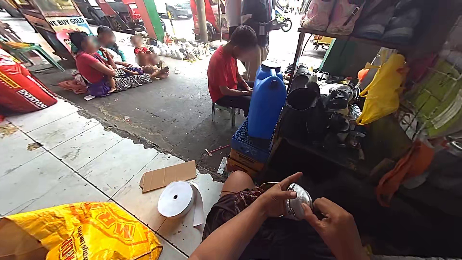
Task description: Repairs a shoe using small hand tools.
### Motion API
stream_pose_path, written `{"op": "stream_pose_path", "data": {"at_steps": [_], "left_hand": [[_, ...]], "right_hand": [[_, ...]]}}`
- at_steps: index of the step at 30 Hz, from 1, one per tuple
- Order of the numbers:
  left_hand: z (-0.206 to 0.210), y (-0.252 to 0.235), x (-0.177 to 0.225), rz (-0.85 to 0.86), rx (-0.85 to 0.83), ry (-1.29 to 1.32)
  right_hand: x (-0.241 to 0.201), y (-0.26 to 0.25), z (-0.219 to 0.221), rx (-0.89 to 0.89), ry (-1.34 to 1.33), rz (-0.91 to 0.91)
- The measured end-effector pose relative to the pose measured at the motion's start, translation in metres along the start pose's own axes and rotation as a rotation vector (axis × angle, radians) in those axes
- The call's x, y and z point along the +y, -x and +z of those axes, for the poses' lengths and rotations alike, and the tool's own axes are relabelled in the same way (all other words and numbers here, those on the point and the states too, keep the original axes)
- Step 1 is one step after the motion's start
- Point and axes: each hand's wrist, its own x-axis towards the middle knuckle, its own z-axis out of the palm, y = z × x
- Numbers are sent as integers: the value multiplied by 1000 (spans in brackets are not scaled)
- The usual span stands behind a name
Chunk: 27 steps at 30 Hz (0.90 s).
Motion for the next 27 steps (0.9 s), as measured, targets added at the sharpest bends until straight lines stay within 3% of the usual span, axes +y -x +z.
{"op": "stream_pose_path", "data": {"at_steps": [7,11,14,16,17,19,22,25,27], "left_hand": [[-20,9,-13,-145,29,-169],[-17,9,-21,-126,31,-123],[-16,11,-17,-22,82,-144],[-12,18,-9,28,72,-154],[-11,21,-6,34,81,-147],[-14,27,-6,8,133,-113],[-22,35,-12,8,108,-80],[-26,35,-13,56,29,19],[-33,32,-13,82,-19,93]], "right_hand": [[10,19,13,-204,-29,116],[18,25,8,-220,-107,192],[23,20,1,-260,-509,370],[28,19,-7,-162,-796,510],[32,19,-12,-87,-817,583],[40,19,-19,13,-686,774],[51,38,-3,17,-556,1020],[50,67,24,-144,-521,1040],[46,79,32,-259,-413,933]]}}
